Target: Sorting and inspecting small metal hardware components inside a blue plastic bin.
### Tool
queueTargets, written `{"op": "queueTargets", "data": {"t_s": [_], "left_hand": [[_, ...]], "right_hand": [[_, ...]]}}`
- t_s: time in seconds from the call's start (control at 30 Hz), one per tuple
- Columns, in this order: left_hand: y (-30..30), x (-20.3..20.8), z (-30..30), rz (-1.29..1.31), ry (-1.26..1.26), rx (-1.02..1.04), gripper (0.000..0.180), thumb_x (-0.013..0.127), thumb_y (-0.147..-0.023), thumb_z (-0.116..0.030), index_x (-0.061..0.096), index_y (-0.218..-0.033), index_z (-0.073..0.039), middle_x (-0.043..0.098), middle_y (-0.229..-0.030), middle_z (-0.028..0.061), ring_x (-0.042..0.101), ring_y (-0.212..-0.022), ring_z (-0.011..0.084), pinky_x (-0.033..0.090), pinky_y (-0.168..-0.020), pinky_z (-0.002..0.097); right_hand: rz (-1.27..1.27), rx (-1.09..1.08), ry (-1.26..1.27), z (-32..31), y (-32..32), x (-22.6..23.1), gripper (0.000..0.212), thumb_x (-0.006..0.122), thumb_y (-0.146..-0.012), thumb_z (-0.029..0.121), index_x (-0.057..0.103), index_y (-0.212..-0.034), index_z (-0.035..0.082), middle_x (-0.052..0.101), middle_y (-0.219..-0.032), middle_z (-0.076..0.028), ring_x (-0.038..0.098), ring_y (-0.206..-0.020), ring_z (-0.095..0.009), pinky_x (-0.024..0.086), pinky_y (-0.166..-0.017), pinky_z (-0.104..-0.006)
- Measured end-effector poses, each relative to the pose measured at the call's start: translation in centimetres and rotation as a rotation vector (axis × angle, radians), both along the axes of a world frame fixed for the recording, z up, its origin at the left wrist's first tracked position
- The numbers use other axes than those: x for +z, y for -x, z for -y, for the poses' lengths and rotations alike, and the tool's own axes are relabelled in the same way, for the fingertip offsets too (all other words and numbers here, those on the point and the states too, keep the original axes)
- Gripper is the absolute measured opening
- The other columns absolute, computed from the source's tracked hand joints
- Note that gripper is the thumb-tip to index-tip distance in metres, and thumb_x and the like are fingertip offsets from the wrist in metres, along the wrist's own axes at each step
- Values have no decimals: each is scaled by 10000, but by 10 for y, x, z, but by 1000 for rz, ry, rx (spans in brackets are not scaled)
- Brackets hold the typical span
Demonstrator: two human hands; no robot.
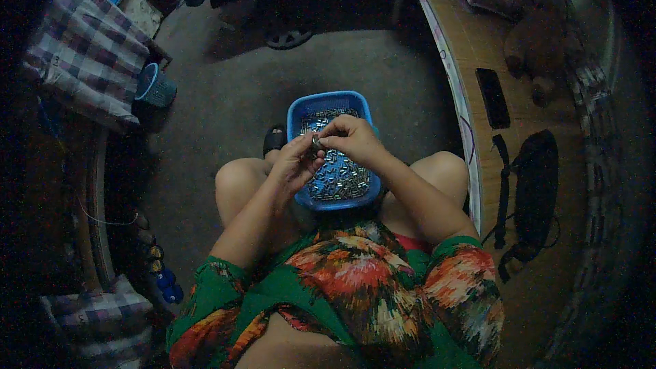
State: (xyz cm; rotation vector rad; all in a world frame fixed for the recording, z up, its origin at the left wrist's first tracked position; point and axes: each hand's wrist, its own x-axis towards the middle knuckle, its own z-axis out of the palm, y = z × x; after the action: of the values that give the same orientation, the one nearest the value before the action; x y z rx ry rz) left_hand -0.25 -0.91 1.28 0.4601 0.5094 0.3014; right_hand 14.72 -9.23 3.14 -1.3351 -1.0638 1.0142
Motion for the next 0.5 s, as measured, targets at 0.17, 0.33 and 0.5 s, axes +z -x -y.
{"op": "queueTargets", "data": {"t_s": [0.17, 0.33, 0.5], "left_hand": [[1, -1, -3, 33, -16, 22, 237, 488, -867, -232, 516, -967, -18, 571, -792, 75, 555, -648, 122, 488, -565, 217], [0, 3, 0, 32, -15, 5, 248, 501, -859, -241, 516, -969, -20, 570, -790, 69, 550, -640, 123, 473, -544, 221], [1, 1, 1, 3, -25, -28, 234, 519, -848, -279, 535, -951, -70, 569, -795, 27, 532, -621, 118, 438, -506, 203]], "right_hand": [[-189, -26, 130, -1, -5, 9, 212, 588, -783, 152, 565, -952, 25, 570, -793, -15, 473, -603, -46, 360, -511, -172], [-161, 17, 172, 1, -1, 6, 267, 595, -785, 167, 537, -1006, 30, 569, -861, -25, 529, -740, -79, 419, -615, -200], [-249, 120, 84, -1, 1, 4, 231, 622, -759, 110, 548, -957, 19, 572, -858, -42, 555, -804, -121, 452, -701, -245]]}}
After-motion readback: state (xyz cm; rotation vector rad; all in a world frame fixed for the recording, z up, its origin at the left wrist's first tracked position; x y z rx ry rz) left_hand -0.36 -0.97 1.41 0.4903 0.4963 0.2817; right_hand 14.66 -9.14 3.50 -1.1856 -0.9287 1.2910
